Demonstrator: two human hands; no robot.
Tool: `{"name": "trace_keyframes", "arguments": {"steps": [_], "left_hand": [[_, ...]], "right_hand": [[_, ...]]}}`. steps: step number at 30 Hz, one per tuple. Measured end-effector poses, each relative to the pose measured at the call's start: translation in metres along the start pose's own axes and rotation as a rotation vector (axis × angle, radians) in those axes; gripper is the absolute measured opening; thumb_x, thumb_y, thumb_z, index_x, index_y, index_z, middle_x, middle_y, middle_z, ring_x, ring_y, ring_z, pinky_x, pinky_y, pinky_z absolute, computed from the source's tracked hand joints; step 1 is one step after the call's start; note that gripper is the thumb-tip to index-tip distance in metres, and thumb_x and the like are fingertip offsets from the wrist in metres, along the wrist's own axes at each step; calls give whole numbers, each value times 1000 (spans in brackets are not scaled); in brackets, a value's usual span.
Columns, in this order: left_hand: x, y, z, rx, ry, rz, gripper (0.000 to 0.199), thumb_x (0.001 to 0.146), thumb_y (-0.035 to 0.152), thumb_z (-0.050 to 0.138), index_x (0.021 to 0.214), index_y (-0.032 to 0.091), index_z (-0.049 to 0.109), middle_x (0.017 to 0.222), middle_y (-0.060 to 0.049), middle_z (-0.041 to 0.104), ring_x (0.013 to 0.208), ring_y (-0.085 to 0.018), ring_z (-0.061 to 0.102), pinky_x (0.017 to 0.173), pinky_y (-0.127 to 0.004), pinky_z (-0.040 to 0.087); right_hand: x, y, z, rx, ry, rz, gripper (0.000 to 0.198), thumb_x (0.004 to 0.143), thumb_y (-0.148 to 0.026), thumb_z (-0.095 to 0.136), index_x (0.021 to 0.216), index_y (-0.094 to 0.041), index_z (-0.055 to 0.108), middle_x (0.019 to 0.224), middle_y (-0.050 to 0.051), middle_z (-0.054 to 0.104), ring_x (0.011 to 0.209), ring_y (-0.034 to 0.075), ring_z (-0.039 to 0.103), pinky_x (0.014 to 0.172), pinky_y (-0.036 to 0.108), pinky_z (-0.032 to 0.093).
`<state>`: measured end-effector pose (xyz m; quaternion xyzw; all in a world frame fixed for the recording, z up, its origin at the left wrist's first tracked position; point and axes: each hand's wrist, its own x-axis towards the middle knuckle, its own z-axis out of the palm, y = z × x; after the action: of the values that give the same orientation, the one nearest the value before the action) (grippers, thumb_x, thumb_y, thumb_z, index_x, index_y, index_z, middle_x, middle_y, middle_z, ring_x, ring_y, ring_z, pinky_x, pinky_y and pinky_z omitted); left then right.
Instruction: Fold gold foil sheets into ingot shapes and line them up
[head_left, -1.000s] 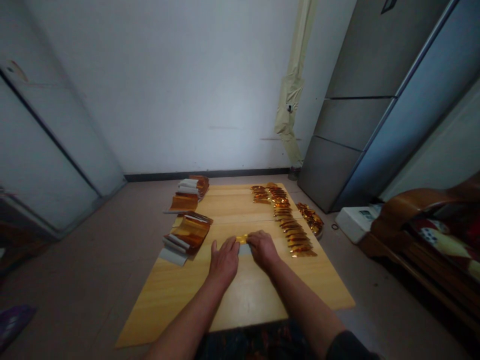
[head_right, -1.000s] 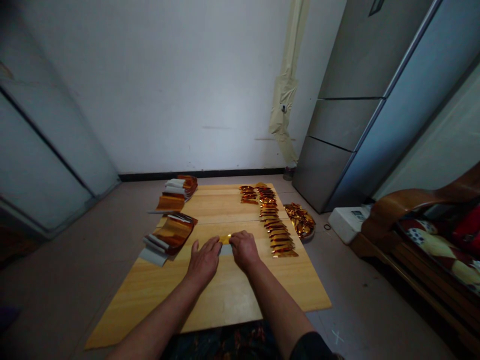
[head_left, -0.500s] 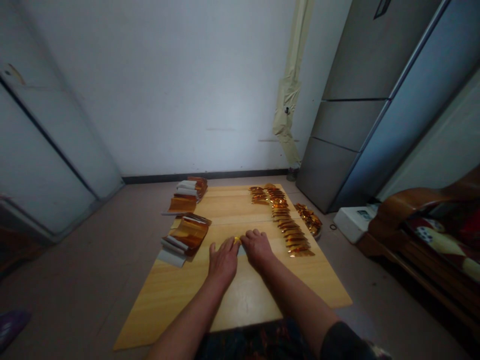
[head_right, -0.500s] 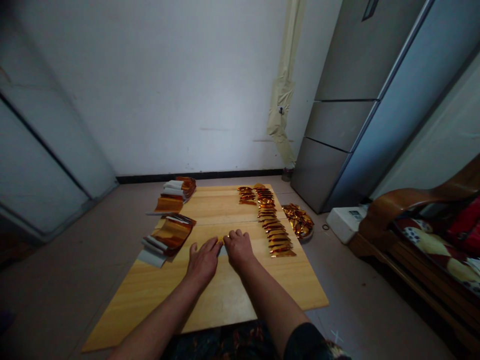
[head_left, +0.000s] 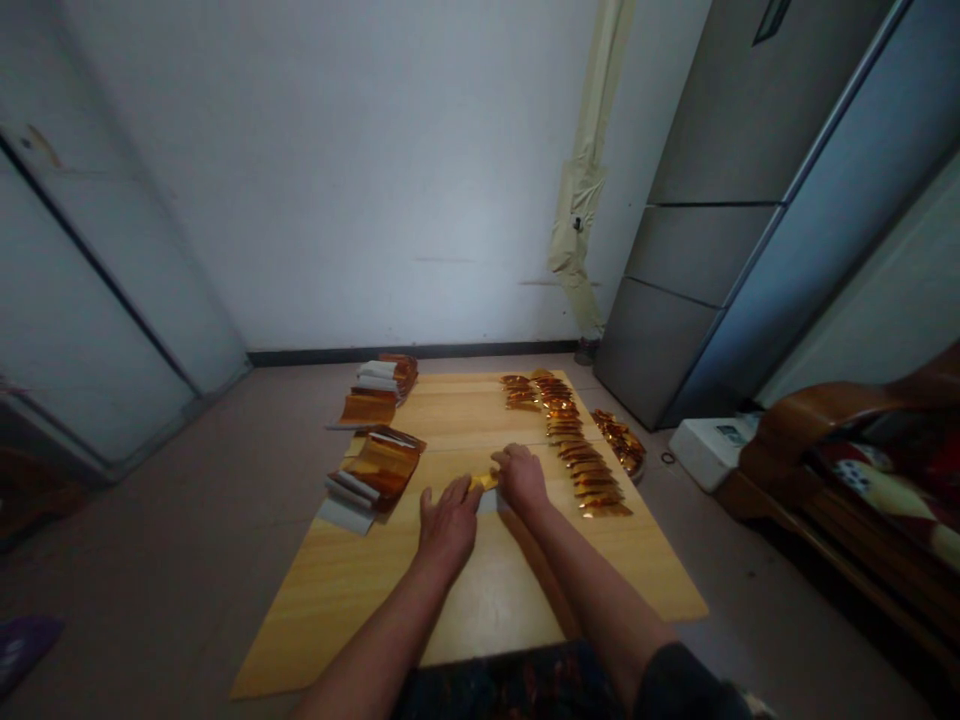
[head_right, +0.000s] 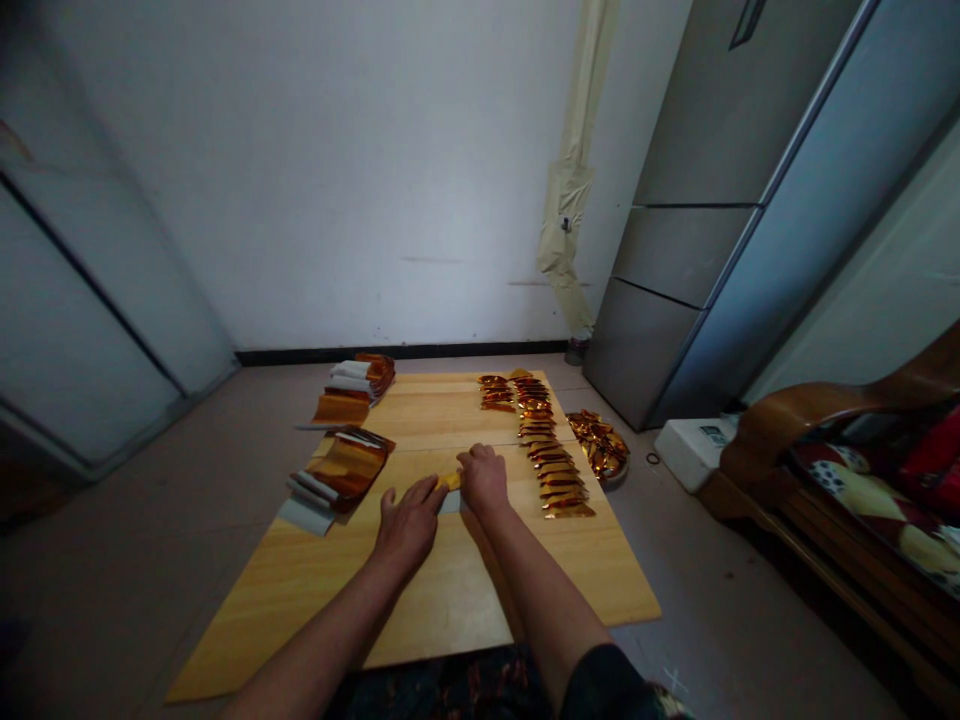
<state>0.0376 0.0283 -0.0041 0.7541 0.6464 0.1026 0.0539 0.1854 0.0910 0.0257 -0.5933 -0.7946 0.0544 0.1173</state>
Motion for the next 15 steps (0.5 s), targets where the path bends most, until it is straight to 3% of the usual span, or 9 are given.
{"name": "trace_keyframes", "arguments": {"steps": [5, 10, 15], "left_hand": [[0, -2, 2, -24, 12, 2, 55, 87, 8, 34, 134, 32, 51, 147, -7, 49, 134, -24, 43, 108, -63, 21], [-1, -3, 3, -38, 36, 31, 55, 87, 9, 35, 134, 32, 50, 147, -6, 48, 134, -23, 43, 109, -62, 22], [-1, -2, 3, -20, 20, 5, 54, 88, 9, 35, 134, 33, 50, 146, -6, 49, 134, -24, 43, 109, -61, 22]], "right_hand": [[18, -23, 8, 154, -64, 243, 20, 84, -27, 56, 97, -21, 71, 104, 8, 64, 97, 20, 59, 75, 27, 43], [20, -30, 15, 106, -68, 316, 29, 78, -36, 63, 101, -20, 69, 109, 13, 63, 103, 26, 59, 80, 35, 46], [26, -20, 16, 109, -91, 405, 38, 73, -32, 64, 108, -17, 69, 113, 17, 62, 105, 29, 61, 80, 36, 50]]}}
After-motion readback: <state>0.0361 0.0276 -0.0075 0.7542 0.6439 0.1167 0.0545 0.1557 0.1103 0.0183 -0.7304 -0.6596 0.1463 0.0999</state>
